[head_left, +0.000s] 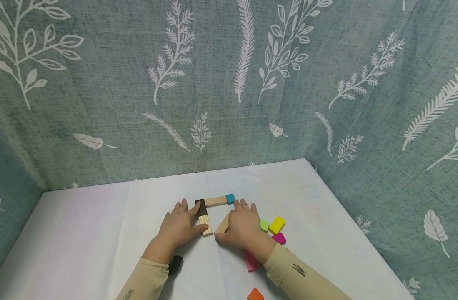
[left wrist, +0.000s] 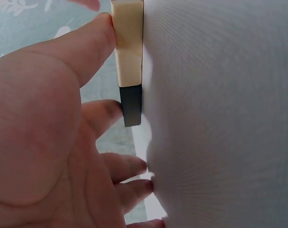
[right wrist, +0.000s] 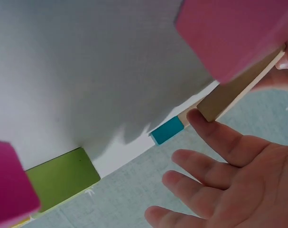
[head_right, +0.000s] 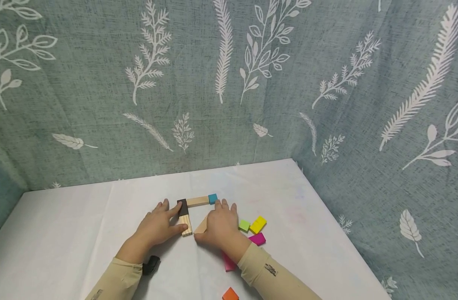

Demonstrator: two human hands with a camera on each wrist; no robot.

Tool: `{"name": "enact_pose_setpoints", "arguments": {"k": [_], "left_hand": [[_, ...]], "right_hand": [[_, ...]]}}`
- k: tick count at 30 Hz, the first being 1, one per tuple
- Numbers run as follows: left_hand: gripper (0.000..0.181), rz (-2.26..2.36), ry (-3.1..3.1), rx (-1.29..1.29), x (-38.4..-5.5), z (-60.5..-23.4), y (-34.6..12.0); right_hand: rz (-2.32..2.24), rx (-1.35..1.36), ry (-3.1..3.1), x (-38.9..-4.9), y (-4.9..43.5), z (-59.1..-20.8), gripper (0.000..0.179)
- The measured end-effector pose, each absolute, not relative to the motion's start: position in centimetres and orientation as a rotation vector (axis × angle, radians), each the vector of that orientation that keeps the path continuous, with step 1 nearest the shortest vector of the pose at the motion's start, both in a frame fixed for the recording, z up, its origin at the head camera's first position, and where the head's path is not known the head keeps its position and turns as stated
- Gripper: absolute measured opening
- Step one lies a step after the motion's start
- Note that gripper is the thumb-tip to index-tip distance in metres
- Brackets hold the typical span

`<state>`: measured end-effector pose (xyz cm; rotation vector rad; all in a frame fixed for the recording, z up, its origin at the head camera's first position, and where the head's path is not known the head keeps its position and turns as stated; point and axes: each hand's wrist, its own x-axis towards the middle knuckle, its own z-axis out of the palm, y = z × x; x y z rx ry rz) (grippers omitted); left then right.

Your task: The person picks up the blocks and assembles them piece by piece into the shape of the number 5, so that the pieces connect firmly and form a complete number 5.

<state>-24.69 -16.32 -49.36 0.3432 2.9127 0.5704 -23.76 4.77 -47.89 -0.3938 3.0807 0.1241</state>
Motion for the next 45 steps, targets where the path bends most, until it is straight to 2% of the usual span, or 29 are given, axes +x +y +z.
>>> {"name": "enact_pose_setpoints", "arguments": {"k": [17,45], "left_hand": [[0.083,0.592,2.915,0.334,-24.75,-49.53,-16.29],[0.083,0.573,2.920,0.326,-24.76,-49.67,-16.31]], "right_hand": [[0.068,-0.330,3.036,-23.88,4.70,-47.74,0.097],[0.177,-0.334,3.050,-23.04,4.84,-47.85,0.087]]}}
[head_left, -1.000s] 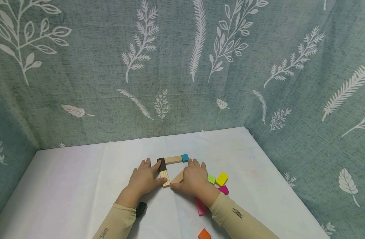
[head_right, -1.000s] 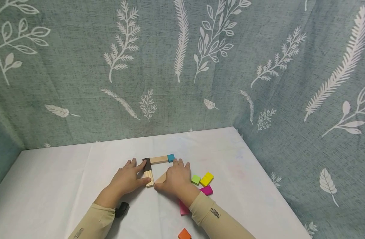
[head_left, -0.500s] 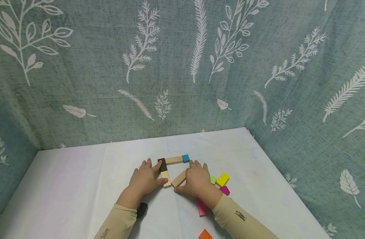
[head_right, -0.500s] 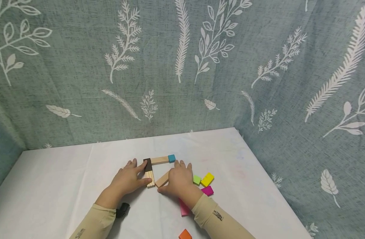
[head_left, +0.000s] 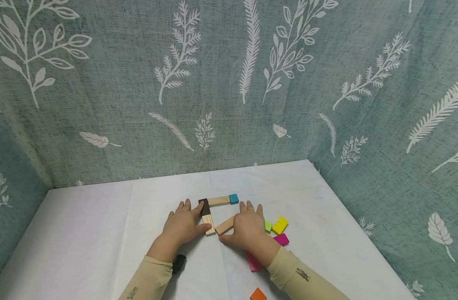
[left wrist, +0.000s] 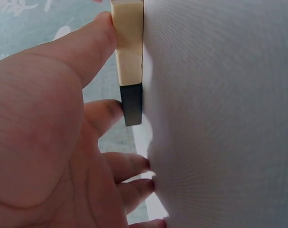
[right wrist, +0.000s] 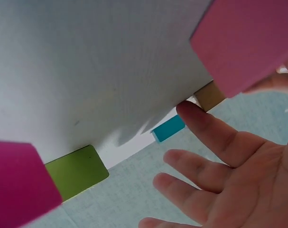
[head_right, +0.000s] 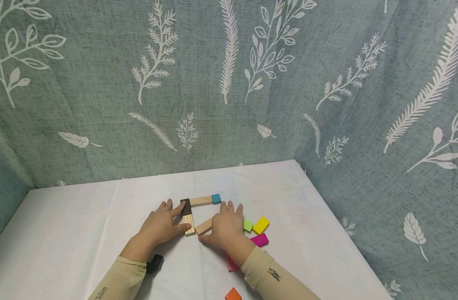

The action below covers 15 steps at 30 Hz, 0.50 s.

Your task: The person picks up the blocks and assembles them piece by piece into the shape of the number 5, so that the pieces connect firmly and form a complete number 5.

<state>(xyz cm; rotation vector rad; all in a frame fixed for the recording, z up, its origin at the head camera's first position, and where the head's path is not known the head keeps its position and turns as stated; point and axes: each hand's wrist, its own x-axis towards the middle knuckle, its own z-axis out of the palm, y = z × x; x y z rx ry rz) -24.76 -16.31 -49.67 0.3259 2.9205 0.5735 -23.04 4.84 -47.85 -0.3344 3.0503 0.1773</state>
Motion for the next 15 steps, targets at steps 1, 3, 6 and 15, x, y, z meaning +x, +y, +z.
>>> {"name": "enact_pose_setpoints", "arguments": {"k": [1,3,6,15], "left_hand": [[0.083,0.574,2.919,0.324,-24.76,-49.67,-16.32],[0.083,0.575,2.916,0.321,-24.76,-49.64,-16.33],[0.083,0.578,2.915,0.322,-24.75,-49.55,-16.31],[0.083,0.591,2.914,0.316,-24.70,-49.44,-16.23]], "right_hand": [[0.182,-0.336,3.051,-22.98,4.85,-47.86,0.088],[0.181,-0.336,3.053,-22.90,4.89,-47.89,0.090],[0.160,-0.332,3.067,-22.89,4.97,-47.93,0.100],[0.132,-0.367,3.085,-23.07,4.77,-47.96,0.100]]}}
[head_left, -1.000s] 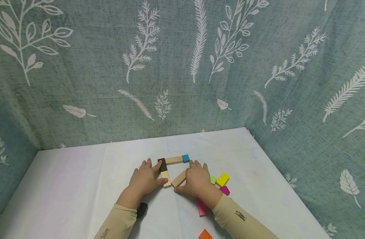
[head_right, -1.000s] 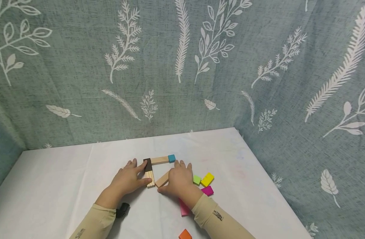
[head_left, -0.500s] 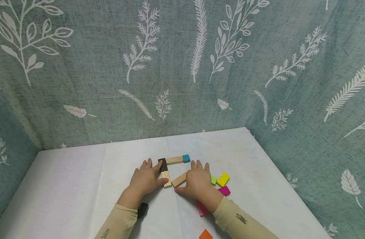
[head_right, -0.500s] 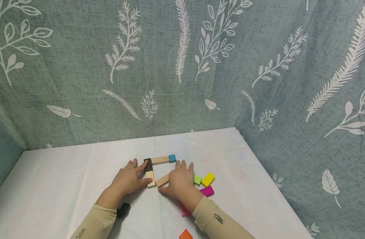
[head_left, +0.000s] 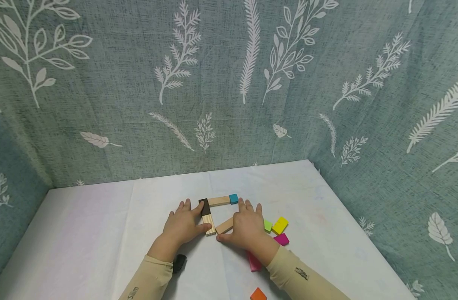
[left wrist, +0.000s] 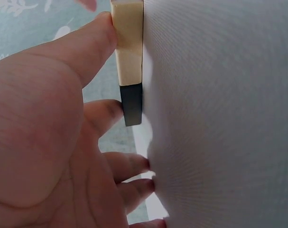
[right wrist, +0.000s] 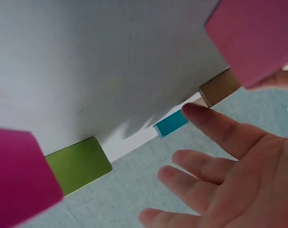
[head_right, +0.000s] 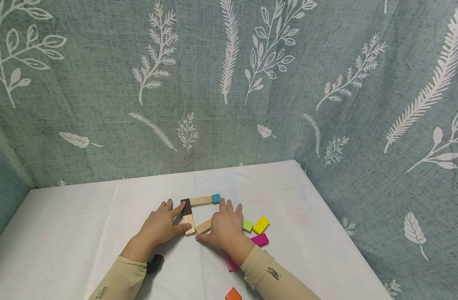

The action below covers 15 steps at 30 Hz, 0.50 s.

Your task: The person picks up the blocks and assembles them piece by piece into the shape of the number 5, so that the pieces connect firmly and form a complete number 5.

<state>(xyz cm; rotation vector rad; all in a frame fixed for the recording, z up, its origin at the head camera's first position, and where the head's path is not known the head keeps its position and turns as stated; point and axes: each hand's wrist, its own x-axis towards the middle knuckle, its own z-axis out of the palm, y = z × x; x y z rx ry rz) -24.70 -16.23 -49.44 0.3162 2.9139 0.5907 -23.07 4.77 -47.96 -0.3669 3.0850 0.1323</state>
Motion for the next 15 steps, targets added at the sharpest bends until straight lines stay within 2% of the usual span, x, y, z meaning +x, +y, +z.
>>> {"name": "enact_pose_setpoints", "arguments": {"k": [5,15], "left_hand": [[0.083,0.591,2.913,0.318,-24.70,-49.41,-16.15],[0.084,0.584,2.908,0.308,-24.63,-49.36,-16.20]], "right_hand": [[0.160,-0.360,3.084,-23.03,4.62,-48.00,0.092],[0.160,-0.384,3.084,-22.95,4.55,-48.25,0.091]]}}
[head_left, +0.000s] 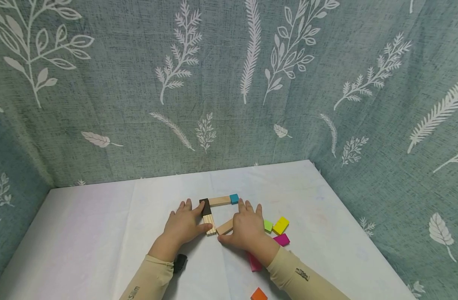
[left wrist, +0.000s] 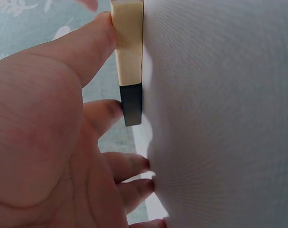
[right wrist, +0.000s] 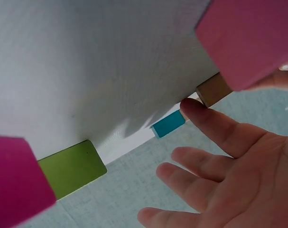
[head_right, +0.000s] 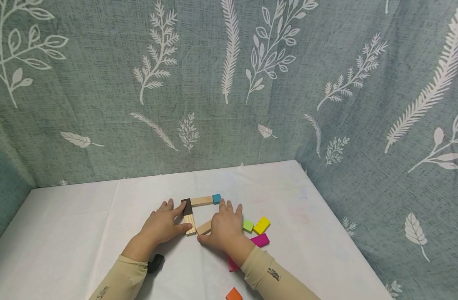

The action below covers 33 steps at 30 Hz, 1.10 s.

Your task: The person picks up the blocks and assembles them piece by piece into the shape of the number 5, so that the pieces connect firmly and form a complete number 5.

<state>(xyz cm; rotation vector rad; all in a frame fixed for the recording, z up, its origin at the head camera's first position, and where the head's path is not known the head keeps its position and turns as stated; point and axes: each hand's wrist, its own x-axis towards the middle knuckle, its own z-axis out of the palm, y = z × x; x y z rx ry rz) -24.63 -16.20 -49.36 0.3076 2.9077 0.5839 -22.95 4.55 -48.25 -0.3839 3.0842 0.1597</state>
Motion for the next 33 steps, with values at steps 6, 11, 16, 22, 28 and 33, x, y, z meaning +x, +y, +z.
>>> {"name": "enact_pose_setpoints", "arguments": {"k": [6,11,16,22,28,33], "left_hand": [[0.084,0.580,2.894,0.298,-24.7,-49.6,-16.3],[0.085,0.576,2.896,0.302,-24.6,-49.8,-16.4],[0.084,0.581,2.898,0.311,-24.8,-49.8,-16.2],[0.084,0.588,2.889,0.318,-24.9,-49.6,-16.0],[0.083,0.582,2.883,0.320,-24.9,-49.4,-16.1],[0.085,0.581,2.872,0.325,-25.0,-49.5,-16.1]], "right_hand": [[0.156,-0.373,3.071,-22.9,4.7,-48.5,0.103],[0.007,-0.342,3.051,-22.3,6.1,-47.4,0.123],[-0.074,-0.315,3.094,-22.2,10.1,-45.4,0.100],[-0.060,-0.159,3.082,-22.5,15.0,-44.9,0.066],[-0.072,-0.198,3.028,-22.1,16.1,-45.7,0.048],[-0.059,-0.235,3.061,-22.2,15.6,-46.7,0.029]]}}
